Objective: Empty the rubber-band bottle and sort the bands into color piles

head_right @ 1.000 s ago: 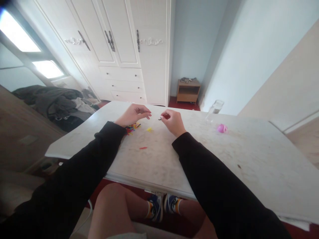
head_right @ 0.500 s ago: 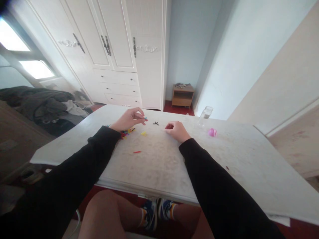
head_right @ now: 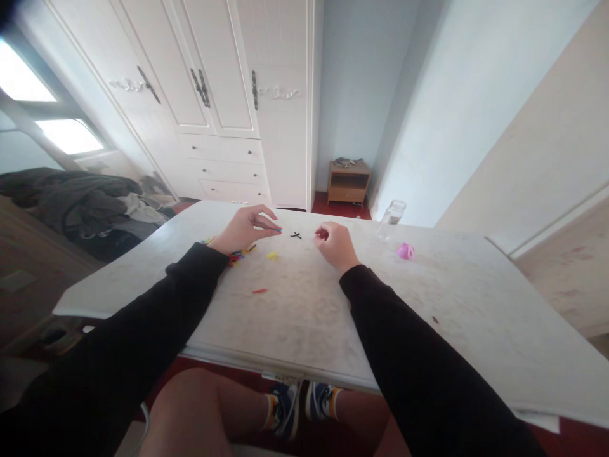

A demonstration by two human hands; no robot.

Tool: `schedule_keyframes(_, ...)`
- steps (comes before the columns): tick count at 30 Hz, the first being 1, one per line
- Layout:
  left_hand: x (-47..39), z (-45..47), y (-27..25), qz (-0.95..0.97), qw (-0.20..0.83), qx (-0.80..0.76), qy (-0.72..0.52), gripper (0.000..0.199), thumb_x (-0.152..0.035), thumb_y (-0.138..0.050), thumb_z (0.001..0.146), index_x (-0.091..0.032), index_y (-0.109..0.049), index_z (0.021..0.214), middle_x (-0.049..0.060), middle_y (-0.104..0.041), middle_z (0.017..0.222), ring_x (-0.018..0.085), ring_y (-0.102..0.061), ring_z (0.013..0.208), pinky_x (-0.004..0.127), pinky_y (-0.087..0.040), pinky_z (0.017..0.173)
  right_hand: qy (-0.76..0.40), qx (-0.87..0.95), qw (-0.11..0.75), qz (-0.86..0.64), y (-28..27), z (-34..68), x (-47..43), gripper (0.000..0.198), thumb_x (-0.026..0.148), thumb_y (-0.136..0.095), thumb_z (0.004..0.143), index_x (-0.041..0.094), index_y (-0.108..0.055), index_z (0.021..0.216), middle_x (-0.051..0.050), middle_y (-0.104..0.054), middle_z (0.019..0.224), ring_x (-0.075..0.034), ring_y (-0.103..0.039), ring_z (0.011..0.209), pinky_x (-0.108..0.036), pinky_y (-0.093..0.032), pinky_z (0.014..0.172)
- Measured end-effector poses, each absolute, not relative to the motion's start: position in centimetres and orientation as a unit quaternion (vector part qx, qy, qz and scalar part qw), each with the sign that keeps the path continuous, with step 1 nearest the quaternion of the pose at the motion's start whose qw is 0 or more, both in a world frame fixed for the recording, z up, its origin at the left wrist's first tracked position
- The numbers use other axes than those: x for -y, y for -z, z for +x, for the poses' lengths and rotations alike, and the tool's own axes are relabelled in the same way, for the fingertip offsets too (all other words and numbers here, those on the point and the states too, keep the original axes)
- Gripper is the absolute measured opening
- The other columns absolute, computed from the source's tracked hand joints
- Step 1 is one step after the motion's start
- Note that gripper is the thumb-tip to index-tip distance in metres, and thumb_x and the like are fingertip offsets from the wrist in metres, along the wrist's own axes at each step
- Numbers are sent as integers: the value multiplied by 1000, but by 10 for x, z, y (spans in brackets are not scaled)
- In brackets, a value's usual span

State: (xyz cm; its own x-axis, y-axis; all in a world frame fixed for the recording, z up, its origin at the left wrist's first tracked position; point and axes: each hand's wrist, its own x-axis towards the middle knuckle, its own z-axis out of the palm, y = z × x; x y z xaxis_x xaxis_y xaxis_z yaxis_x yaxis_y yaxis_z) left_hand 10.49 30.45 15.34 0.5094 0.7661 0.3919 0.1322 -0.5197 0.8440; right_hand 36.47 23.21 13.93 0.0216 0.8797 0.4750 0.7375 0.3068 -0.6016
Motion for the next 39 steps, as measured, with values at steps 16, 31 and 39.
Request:
schedule_keyframes(16,-292,115,-152,806,435,-225,-333,45,-35,-91,77,-17,-69,111,11,-85,91,27,-84,91,36,-67,84,-50,806,411,-424,-144,334,-219,15,12,-67,93,18,-79,87,-5,-72,83,-17,-64,77,-30,-48,75)
schedule_keyframes(31,-307,103,-150,783,371,-300,-400,37,-34,-85,76,-17,-68,103,7,-79,78,21,-80,69,26,-57,60,-314,810,113,-481,-178,397,-207,21,38,-80,78,20,-85,87,5,-55,60,-12,-46,57,-30,-31,61)
schedule_keyframes(39,-319,87,-158,752,299,-381,-447,26,-29,-76,76,-17,-68,97,4,-75,74,18,-75,63,25,-52,56,-299,817,105,-481,-172,390,-206,11,25,-81,73,20,-81,83,5,-58,63,-12,-51,58,-28,-34,59)
